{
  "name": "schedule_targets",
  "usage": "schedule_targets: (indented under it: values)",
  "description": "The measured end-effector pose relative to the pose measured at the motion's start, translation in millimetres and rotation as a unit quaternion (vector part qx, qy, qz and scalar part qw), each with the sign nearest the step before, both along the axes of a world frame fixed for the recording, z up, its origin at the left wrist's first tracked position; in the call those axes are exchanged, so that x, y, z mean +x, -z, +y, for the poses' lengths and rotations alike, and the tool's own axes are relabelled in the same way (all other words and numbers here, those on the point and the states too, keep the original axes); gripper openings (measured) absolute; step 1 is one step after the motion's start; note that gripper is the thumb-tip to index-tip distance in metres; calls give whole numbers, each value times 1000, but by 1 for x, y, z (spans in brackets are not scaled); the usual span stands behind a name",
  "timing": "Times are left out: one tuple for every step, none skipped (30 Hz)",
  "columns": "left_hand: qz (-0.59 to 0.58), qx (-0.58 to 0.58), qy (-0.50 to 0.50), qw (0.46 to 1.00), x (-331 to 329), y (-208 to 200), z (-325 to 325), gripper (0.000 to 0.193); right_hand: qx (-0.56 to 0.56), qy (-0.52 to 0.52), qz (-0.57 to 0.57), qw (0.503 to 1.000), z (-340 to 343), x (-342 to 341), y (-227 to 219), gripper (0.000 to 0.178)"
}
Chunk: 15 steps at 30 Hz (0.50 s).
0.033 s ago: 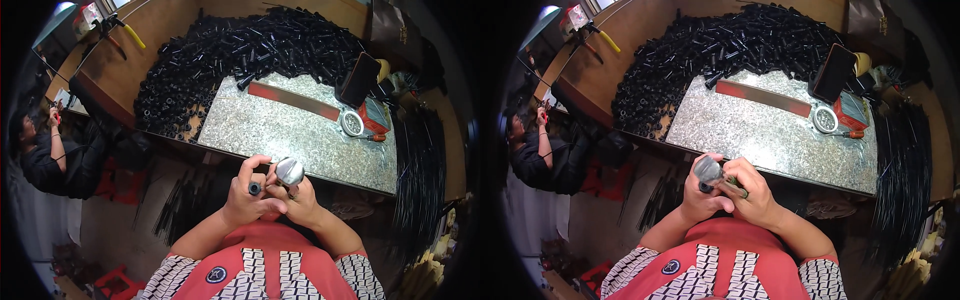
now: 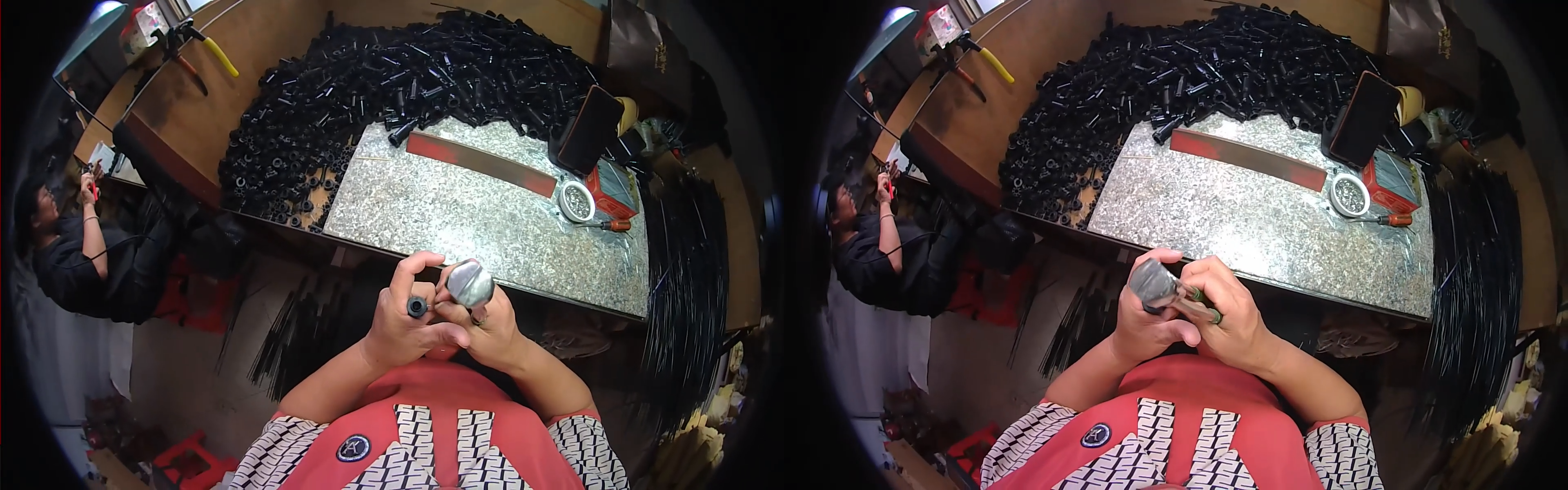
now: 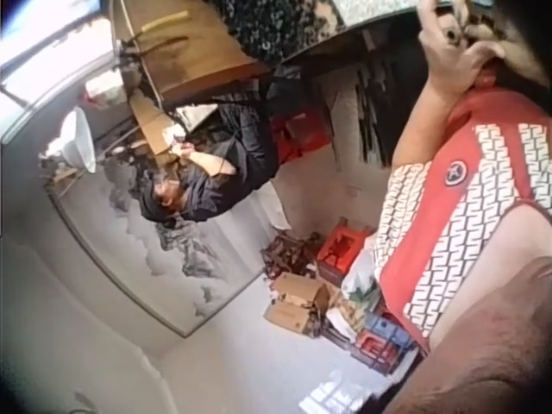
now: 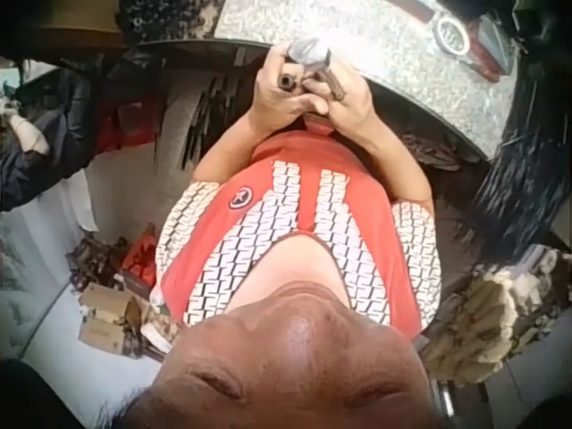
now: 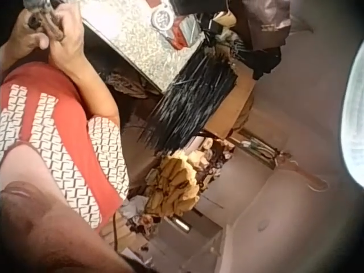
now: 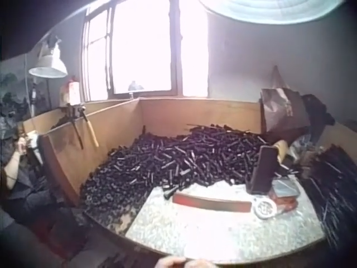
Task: The recorder is assembling electrical components by sorting and clipping black wires at a production workbench.
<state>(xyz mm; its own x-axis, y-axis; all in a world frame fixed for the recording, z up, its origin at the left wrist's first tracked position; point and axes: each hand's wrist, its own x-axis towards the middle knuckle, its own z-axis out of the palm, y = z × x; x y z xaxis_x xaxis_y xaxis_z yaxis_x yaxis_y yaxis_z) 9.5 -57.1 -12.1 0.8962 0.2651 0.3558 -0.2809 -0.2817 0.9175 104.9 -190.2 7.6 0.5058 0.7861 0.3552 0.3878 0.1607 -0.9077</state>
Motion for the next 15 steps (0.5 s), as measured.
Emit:
schedule_targets:
  values:
    - [1, -2, -4, 1000, -1, 1, -1, 95, 11, 4, -36, 999, 0, 0, 0, 21]
    - [1, -9, 7, 1000, -1, 3, -1, 93, -16, -13, -49, 999, -3, 0, -4, 15]
    - [0, -16, 18, 1000, 0, 1, -1, 91, -17, -16, -49, 999, -2, -1, -5, 15]
    - [-32, -21, 23, 999, 0, -4, -1, 83, -2, -15, -82, 997, 0, 0, -6, 20]
    - [-33, -22, 22, 999, 0, -8, 0, 83, 12, -11, -115, 993, 1, 0, -7, 24]
    - [-24, -8, 25, 999, 0, -10, 0, 81, 12, -12, -116, 993, 2, 0, -7, 24]
    - [-15, 7, 28, 999, 0, -11, 1, 80, 14, -9, -130, 991, 3, 0, -7, 27]
    - [-15, 7, 26, 1000, 0, -8, 1, 80, 17, -8, -144, 989, 3, 0, -8, 31]
    - [-26, -20, 38, 999, 1, -4, 0, 81, 17, -9, -145, 989, 4, 0, -8, 31]
    - [-37, -47, 49, 997, 1, -2, 0, 82, 14, -8, -149, 989, 4, -1, -8, 31]
    - [-37, -48, 49, 997, 1, -2, 0, 82, 12, -5, -154, 988, 5, -1, -7, 31]
    - [-22, -44, 48, 998, 1, -4, 1, 83, 11, -5, -154, 988, 5, -1, -7, 31]
    - [-6, -40, 47, 998, 1, -4, 1, 84, 9, -1, -154, 988, 5, -2, -7, 31]
    - [-6, -40, 44, 998, 1, -2, 1, 84, 7, 2, -154, 988, 5, -2, -7, 31]
    - [-22, -43, 28, 998, 1, 2, 0, 82, 7, -1, -154, 988, 6, -3, -8, 31]
